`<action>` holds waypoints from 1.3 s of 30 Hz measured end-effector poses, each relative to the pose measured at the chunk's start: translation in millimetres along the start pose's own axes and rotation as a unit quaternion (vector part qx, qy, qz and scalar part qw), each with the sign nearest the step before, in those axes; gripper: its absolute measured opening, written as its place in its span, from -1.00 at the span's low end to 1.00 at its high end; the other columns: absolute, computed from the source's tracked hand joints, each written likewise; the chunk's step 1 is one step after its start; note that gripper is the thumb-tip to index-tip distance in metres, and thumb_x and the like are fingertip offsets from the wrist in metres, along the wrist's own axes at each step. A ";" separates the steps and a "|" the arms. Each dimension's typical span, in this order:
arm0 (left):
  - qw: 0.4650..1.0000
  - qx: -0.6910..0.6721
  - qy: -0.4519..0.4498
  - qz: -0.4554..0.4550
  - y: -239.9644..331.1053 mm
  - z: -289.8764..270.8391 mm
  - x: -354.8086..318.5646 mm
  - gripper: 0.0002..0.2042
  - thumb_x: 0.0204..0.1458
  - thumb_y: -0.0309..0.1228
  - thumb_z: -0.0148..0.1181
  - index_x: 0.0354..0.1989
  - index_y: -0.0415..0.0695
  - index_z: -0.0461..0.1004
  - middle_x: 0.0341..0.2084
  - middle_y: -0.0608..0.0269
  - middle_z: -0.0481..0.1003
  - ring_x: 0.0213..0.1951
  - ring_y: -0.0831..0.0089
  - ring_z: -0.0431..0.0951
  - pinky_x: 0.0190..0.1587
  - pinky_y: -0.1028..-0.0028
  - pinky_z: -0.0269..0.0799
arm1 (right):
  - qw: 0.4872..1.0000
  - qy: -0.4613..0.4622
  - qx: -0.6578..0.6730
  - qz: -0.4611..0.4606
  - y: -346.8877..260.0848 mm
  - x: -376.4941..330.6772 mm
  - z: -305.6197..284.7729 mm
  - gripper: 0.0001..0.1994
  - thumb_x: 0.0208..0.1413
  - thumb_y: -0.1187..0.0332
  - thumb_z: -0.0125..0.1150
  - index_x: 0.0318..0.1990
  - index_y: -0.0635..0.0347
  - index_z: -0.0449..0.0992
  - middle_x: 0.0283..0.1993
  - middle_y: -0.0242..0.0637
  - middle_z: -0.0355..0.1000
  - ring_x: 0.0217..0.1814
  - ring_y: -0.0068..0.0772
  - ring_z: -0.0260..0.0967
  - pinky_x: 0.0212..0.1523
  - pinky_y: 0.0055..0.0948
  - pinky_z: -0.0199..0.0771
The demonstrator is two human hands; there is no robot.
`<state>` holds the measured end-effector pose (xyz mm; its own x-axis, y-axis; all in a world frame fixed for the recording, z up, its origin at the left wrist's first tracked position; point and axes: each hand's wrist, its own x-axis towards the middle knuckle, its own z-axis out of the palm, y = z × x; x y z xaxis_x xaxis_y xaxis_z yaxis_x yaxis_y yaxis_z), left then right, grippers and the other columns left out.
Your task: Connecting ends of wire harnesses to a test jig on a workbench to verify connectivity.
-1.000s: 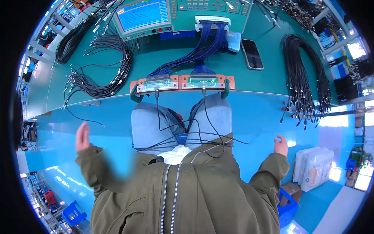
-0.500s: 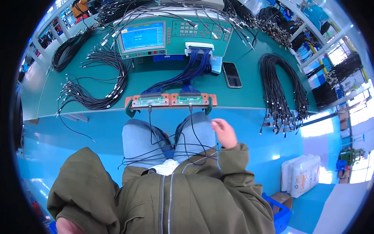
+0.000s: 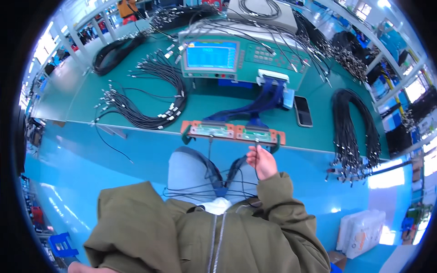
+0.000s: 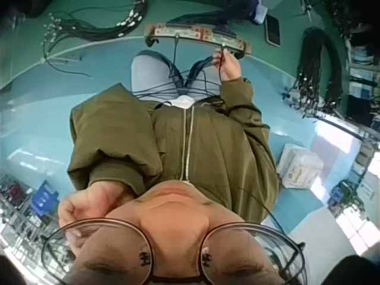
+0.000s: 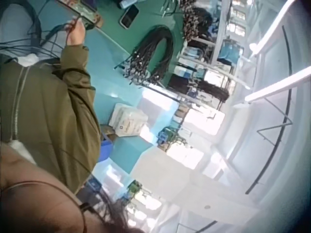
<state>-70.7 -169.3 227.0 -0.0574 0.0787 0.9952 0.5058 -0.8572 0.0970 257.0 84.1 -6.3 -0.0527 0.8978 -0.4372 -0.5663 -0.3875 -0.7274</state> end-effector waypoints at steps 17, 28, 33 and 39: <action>0.936 -0.021 -0.159 -0.315 -145.0 163.3 -93.3 -0.73 0.00 -0.30 -0.12 -0.22 -0.23 0.31 -0.07 0.00 0.24 -0.10 0.38 0.27 -0.09 0.47 0.19 | 0.973 0.097 -0.114 -0.176 10.8 -62.0 -21.8 -0.79 0.10 0.30 -0.18 -0.42 0.22 0.33 -0.69 -0.47 0.12 -0.69 -0.68 -0.03 -0.67 -0.69 -0.01; 0.425 -0.397 0.017 -0.813 -205.9 213.5 -251.7 -0.80 0.08 -0.26 -0.13 -0.44 -0.13 0.27 -0.85 0.47 0.03 -0.79 0.67 -0.06 -0.75 0.61 -0.04 | 0.797 0.512 -0.040 -0.317 -86.4 -192.4 -340.6 -0.80 0.06 0.32 -0.14 -0.41 0.25 0.36 -0.43 -0.22 0.34 -0.40 -0.36 0.27 -0.28 -0.45 0.32; 0.462 -0.338 0.006 -0.820 -184.4 208.8 -261.3 -0.83 0.07 -0.33 -0.13 -0.51 -0.11 0.25 -0.85 0.46 0.05 -0.81 0.65 -0.02 -0.77 0.60 -0.07 | 0.531 0.740 -0.410 0.047 -34.6 -189.2 -389.8 -0.53 -0.05 0.04 -0.01 -0.19 0.34 0.32 -0.26 -0.06 0.34 -0.24 -0.19 0.29 -0.15 -0.37 0.29; 0.695 -0.115 0.062 -0.707 -179.7 121.5 -271.3 -0.91 0.00 -0.42 -0.12 -0.46 -0.14 0.28 -0.84 0.35 0.21 -0.75 0.53 0.18 -0.68 0.55 0.15 | 0.734 0.164 -0.580 -0.312 12.3 -106.2 -173.3 -0.16 -0.37 0.14 0.35 0.13 0.24 0.07 0.17 -0.08 0.00 0.19 -0.15 -0.05 0.17 -0.26 -0.08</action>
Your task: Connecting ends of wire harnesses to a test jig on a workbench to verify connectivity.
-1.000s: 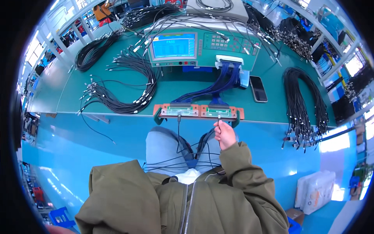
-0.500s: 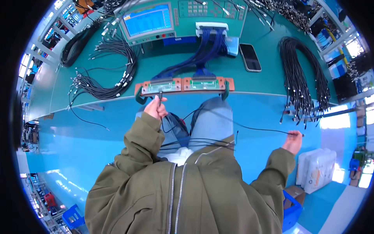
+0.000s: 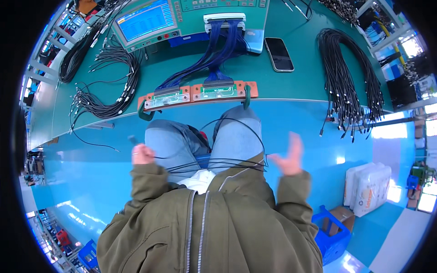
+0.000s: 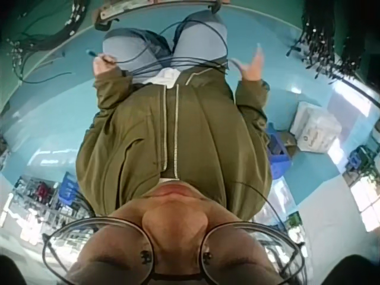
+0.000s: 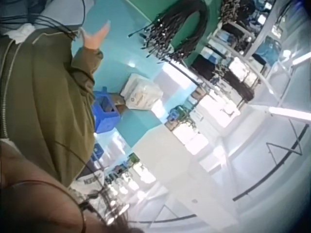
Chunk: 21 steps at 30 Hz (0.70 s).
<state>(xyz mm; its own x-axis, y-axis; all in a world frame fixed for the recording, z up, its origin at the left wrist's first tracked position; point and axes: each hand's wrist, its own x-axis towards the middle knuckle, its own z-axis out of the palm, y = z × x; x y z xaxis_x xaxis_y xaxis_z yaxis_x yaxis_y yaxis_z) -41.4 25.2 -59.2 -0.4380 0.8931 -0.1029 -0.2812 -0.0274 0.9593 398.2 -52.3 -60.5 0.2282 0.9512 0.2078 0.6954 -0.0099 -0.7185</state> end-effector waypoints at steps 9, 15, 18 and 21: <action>0.815 0.537 0.171 -0.132 28.1 -203.3 25.1 -0.70 -0.06 -0.30 -0.03 -0.21 -0.24 0.35 -0.50 0.02 0.42 -0.41 0.15 0.43 -0.30 0.33 0.35 | 0.882 -0.325 -0.233 -0.251 -104.2 42.0 156.1 -0.62 -0.18 0.37 0.02 -0.11 0.23 0.28 -0.19 0.00 0.29 -0.11 -0.04 0.23 -0.10 -0.15 0.17; 0.766 0.504 -0.294 0.269 21.5 -73.5 0.5 -0.18 -0.42 -0.10 0.31 0.07 -0.23 0.14 0.00 -0.04 0.21 0.00 0.12 0.24 0.03 0.29 0.14 | 0.883 -0.427 -0.025 -0.193 -138.4 29.8 67.1 -0.88 -0.10 0.28 0.00 -0.36 0.00 0.37 -0.47 -0.26 0.41 -0.48 -0.06 0.31 -0.49 -0.27 0.30; 0.652 0.467 -0.597 -0.004 15.2 4.7 -26.1 -0.55 -0.21 -0.16 0.19 -0.19 -0.22 0.37 -0.31 0.13 0.44 -0.28 0.30 0.42 -0.19 0.46 0.30 | 0.920 -0.330 -0.054 -0.204 -142.5 40.4 -8.2 -0.83 -0.14 0.36 0.01 -0.31 0.06 0.40 -0.36 -0.32 0.42 -0.39 -0.18 0.34 -0.40 -0.37 0.33; 0.575 0.519 -0.585 -0.241 33.8 73.5 -28.3 -0.74 -0.08 -0.26 0.07 -0.32 -0.21 0.39 -0.50 0.24 0.42 -0.44 0.49 0.37 -0.35 0.62 0.25 | 0.992 -0.108 -0.007 -0.065 -114.9 44.7 -102.7 -0.80 -0.26 0.56 0.04 -0.37 0.19 0.42 -0.45 -0.30 0.39 -0.49 -0.31 0.29 -0.45 -0.48 0.29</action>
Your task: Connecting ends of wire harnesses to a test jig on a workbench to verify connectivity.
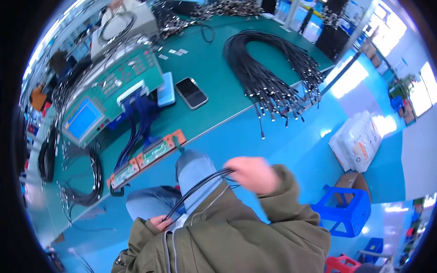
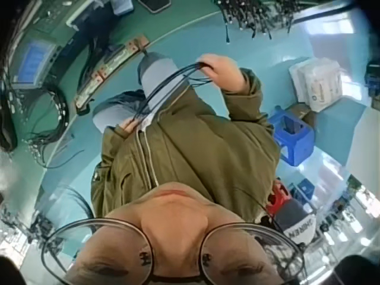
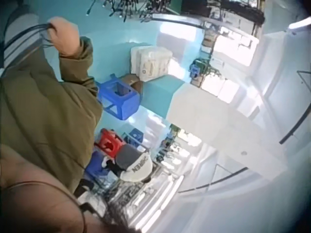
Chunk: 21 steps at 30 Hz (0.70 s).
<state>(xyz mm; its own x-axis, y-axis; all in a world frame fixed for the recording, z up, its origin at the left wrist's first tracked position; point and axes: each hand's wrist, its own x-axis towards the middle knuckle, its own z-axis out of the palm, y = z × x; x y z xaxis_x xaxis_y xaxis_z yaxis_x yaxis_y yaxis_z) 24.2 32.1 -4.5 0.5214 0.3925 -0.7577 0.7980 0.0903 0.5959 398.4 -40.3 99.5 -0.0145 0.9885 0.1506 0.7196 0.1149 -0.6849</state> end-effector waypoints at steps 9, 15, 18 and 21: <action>0.906 0.161 0.131 0.370 158.2 -113.9 -71.0 -0.96 -0.29 -0.54 0.08 -0.59 -0.20 0.39 -0.81 0.29 0.31 -0.80 0.45 0.19 -0.71 0.56 0.11 | 0.967 0.118 -0.043 0.224 81.4 -112.4 -123.9 -0.82 -0.33 0.56 0.07 -0.43 0.24 0.40 -0.57 -0.34 0.34 -0.57 -0.42 0.18 -0.49 -0.54 0.21; 0.945 -0.045 0.246 0.212 160.3 -163.0 -51.3 -0.82 -0.10 -0.51 -0.16 -0.70 -0.21 0.29 -0.82 0.21 0.29 -0.81 0.54 0.11 -0.75 0.61 0.06 | 0.842 0.322 -0.198 0.385 168.5 -196.0 -133.5 -0.89 -0.13 0.40 0.01 -0.44 0.23 0.38 -0.50 -0.23 0.35 -0.51 -0.26 0.21 -0.42 -0.44 0.25; 0.950 -0.288 0.025 0.114 173.7 -143.8 0.6 -0.75 0.03 -0.36 -0.20 -0.67 -0.13 0.17 -0.85 0.34 0.11 -0.82 0.54 -0.02 -0.77 0.57 -0.08 | 0.829 0.323 -0.144 0.433 197.0 -198.0 -148.8 -0.85 -0.08 0.36 0.01 -0.42 0.26 0.37 -0.48 -0.24 0.35 -0.49 -0.29 0.21 -0.41 -0.44 0.24; 0.889 -0.397 -0.136 0.183 240.9 -119.2 53.0 -0.70 0.10 -0.24 -0.23 -0.63 -0.10 0.17 -0.84 0.36 0.10 -0.80 0.54 0.00 -0.74 0.55 -0.02 | 0.836 0.360 -0.137 0.390 220.1 -151.0 -197.3 -0.80 -0.03 0.29 0.00 -0.40 0.28 0.37 -0.50 -0.30 0.31 -0.50 -0.43 0.18 -0.43 -0.51 0.23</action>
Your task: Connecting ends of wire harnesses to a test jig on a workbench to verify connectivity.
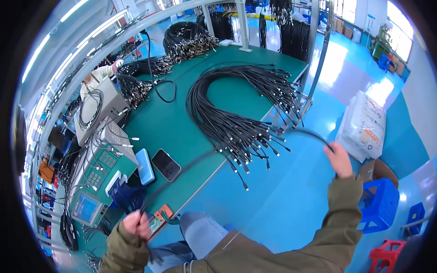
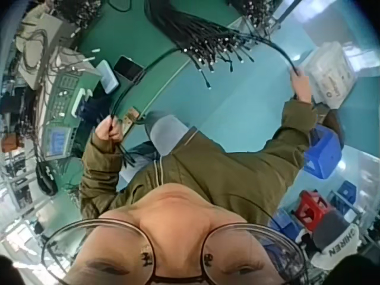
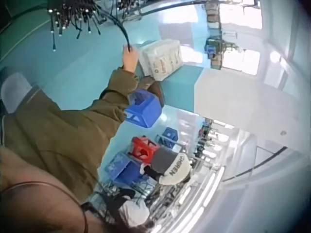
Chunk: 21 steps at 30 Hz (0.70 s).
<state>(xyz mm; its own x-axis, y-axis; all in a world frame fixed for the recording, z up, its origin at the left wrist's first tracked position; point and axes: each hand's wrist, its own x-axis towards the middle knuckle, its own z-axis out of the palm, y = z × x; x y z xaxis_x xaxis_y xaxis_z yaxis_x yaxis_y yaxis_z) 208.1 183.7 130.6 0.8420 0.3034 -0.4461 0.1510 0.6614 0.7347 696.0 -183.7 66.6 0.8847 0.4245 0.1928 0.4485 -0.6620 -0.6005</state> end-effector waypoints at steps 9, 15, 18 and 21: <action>0.956 -0.128 0.161 0.211 79.0 101.8 286.2 -0.65 0.04 -0.18 -0.08 -0.20 -0.25 0.30 -0.41 0.02 0.42 -0.35 0.34 0.42 -0.37 0.44 0.35 | 0.993 0.049 -0.108 -0.027 -189.0 223.2 57.2 -0.43 -0.11 0.15 -0.02 0.02 0.37 0.13 -0.05 0.09 0.20 -0.04 0.01 0.18 -0.01 -0.26 0.20; 0.844 0.403 0.320 0.149 -17.1 15.5 302.5 -0.34 -0.24 -0.07 0.16 0.06 -0.12 0.18 -0.03 0.03 0.27 0.01 0.21 0.27 0.02 0.34 0.20 | 0.965 -0.029 0.115 -0.233 -193.1 135.3 155.1 -0.49 -0.09 0.23 0.05 0.01 0.35 0.18 0.05 -0.04 0.15 0.10 -0.12 0.08 0.10 -0.34 0.09; 0.875 0.368 0.152 0.275 -31.5 43.3 190.0 -0.56 -0.08 -0.35 0.06 0.00 -0.23 0.22 -0.06 0.08 0.29 -0.01 0.33 0.27 0.03 0.46 0.15 | 0.964 -0.011 0.104 -0.245 -215.8 59.0 157.5 -0.51 -0.11 0.23 0.07 -0.03 0.33 0.22 0.00 -0.06 0.19 0.06 -0.12 0.12 0.08 -0.34 0.10; 0.956 0.232 -0.019 0.181 -43.6 51.5 101.5 -0.65 -0.04 -0.44 0.02 -0.04 -0.25 0.25 -0.08 0.12 0.28 -0.06 0.40 0.27 0.03 0.47 0.13 | 0.923 0.061 0.030 -0.379 -271.8 5.8 182.5 -0.45 -0.18 0.19 0.12 -0.01 0.28 0.21 0.03 -0.01 0.15 0.10 -0.03 0.06 0.10 -0.21 0.02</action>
<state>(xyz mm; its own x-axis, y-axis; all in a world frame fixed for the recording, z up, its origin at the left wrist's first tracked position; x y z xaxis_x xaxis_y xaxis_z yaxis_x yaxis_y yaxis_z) 313.7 150.4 79.6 0.8990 0.4244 -0.1079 0.0528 0.1396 0.9888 556.0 111.4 89.3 0.3289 0.6765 0.6589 0.9399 -0.1666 -0.2981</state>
